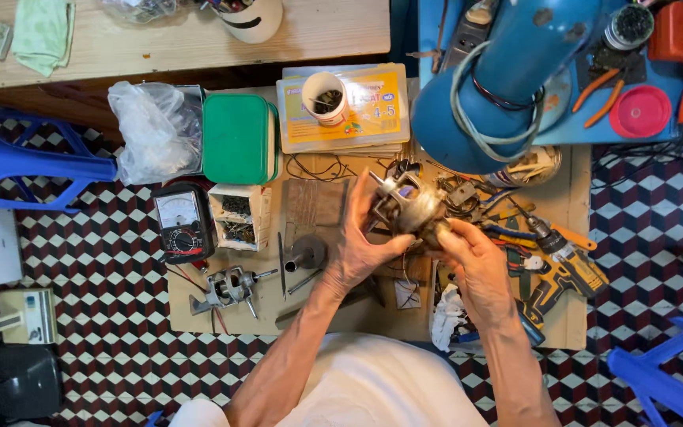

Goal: The person works on a disassembled electrical motor, using a small brush to clean internal components and applying liquid from a bottle. They repeatedly wipe the motor with a cloth and rotate the shaft to inspect the assembly.

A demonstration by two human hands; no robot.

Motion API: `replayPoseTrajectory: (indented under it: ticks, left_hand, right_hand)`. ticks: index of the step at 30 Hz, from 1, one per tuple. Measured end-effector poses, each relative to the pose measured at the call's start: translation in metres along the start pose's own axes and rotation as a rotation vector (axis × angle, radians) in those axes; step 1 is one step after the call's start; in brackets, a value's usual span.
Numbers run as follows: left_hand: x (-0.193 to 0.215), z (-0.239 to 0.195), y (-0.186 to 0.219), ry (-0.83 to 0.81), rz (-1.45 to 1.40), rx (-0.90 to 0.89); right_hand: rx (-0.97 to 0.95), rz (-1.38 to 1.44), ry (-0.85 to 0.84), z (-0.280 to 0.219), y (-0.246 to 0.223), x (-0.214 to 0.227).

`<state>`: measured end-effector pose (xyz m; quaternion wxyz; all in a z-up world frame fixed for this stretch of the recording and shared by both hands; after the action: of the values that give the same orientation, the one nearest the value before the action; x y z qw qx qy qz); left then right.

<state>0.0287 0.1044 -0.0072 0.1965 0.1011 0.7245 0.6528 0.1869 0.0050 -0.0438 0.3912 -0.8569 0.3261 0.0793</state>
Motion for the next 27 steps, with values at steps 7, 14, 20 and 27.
replayPoseTrajectory:
  ticks: [7, 14, 20, 27]
  left_hand:
    - [-0.011, -0.017, 0.020, -0.095, 0.149, -0.101]
    - [0.012, -0.019, -0.046, 0.336, -0.049, 0.178]
    - [0.000, 0.002, -0.049, 0.367, -0.165, 0.043]
    - [-0.011, 0.001, -0.032, 0.324, -0.149, 0.073]
  right_hand:
    - [0.090, 0.121, -0.045, -0.018, 0.003, 0.011]
    - [0.218, -0.138, 0.046, -0.024, -0.003, 0.011]
    - [0.058, 0.038, 0.054, -0.011, 0.023, 0.019]
    - [-0.029, 0.165, -0.051, -0.007, 0.032, 0.017]
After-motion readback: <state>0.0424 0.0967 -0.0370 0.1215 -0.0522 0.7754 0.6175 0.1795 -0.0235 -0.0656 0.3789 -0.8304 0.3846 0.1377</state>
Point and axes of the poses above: each hand's wrist, its own z-axis towards the middle knuckle, its own x-axis out of the back of the hand, y = z × x, the point moved 10 cm from there along z, towards the middle knuckle, and after that the axes turned 9 degrees about -x, right-handed, at the moved point
